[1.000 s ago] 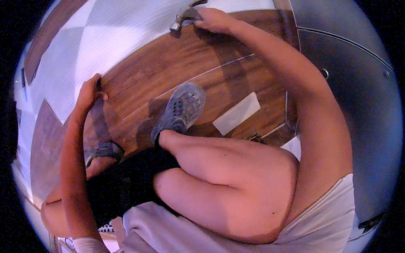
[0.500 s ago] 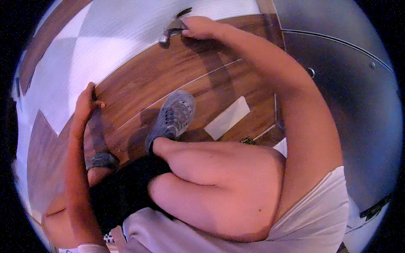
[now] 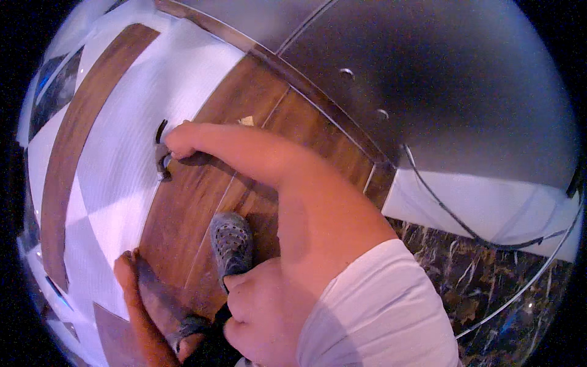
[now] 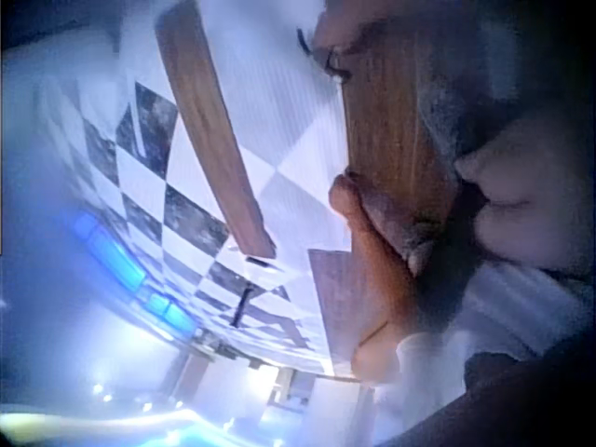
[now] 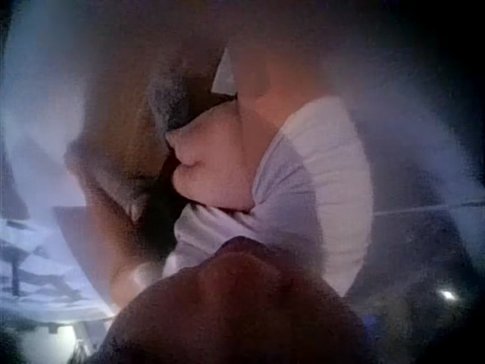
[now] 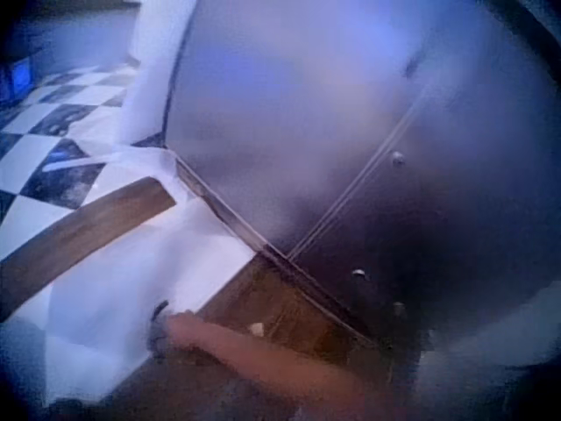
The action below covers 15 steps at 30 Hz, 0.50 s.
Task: The person installs laminate flooring by positioning planks over an underlayment, marking cut lines with a pencil and square, and using a hammer to tap the planks into place.
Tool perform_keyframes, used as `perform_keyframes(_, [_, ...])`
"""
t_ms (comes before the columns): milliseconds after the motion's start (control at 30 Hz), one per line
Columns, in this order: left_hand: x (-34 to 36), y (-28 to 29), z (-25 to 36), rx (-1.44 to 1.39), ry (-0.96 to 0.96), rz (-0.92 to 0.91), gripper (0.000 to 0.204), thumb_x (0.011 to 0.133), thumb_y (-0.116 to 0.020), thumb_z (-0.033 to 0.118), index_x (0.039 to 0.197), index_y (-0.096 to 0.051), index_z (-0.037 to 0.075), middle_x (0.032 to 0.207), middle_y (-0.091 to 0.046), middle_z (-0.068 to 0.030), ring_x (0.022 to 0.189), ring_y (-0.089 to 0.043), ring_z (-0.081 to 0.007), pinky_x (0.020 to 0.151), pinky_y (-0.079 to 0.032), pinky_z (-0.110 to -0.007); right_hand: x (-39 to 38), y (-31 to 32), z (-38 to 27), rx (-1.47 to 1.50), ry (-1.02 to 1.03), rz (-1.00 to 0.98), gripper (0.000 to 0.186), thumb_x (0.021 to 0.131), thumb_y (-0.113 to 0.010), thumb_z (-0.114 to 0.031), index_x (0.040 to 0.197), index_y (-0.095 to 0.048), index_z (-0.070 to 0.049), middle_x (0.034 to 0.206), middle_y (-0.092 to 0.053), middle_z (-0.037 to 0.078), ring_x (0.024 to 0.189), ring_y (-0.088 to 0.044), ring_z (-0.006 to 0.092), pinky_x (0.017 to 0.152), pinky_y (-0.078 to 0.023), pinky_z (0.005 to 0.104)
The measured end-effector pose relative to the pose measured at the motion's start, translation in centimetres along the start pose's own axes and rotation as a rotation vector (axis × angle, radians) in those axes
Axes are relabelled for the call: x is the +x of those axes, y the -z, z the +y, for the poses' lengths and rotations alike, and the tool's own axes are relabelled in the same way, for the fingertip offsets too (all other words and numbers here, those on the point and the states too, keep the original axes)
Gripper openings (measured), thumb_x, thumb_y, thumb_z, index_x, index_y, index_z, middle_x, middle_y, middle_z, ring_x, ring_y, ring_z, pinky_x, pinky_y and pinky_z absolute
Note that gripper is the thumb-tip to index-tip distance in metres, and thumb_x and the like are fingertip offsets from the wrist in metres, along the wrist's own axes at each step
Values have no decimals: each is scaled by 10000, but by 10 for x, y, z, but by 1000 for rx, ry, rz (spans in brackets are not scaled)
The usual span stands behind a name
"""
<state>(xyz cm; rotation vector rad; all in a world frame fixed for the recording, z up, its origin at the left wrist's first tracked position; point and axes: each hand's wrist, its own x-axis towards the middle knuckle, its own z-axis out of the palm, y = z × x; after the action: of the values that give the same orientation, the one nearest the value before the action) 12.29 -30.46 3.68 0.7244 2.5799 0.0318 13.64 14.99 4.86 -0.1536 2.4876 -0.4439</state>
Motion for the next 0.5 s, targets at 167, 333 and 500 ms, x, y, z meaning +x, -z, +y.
perform_keyframes(167, [-7,-2,20,19,23,203,416,971,-627,368,795,-666,-6,906,-673,-237,837,-638,-427,748,-503,-509,-4,1,-4,88,-40,33,318,875,-643,-317,1008,-691,-32,999,-727,203,1000,-687,388,917,-487,529])
perform_keyframes(333, [20,18,48,-302,61,82,380,900,-735,341,992,-661,-20,1012,-640,-199,879,-614,-387,812,-503,-453,-3,-9,-2,82,-32,100,309,861,-644,-310,999,-692,-38,991,-728,190,985,-686,385,924,-461,535])
perform_keyframes(500, [46,1,127,-423,-219,291,495,757,-861,343,1036,-607,23,957,-604,-153,917,-570,-370,839,-466,-472,2,-18,5,126,-5,163,315,837,-658,-320,972,-700,-39,999,-719,193,978,-681,382,924,-454,528])
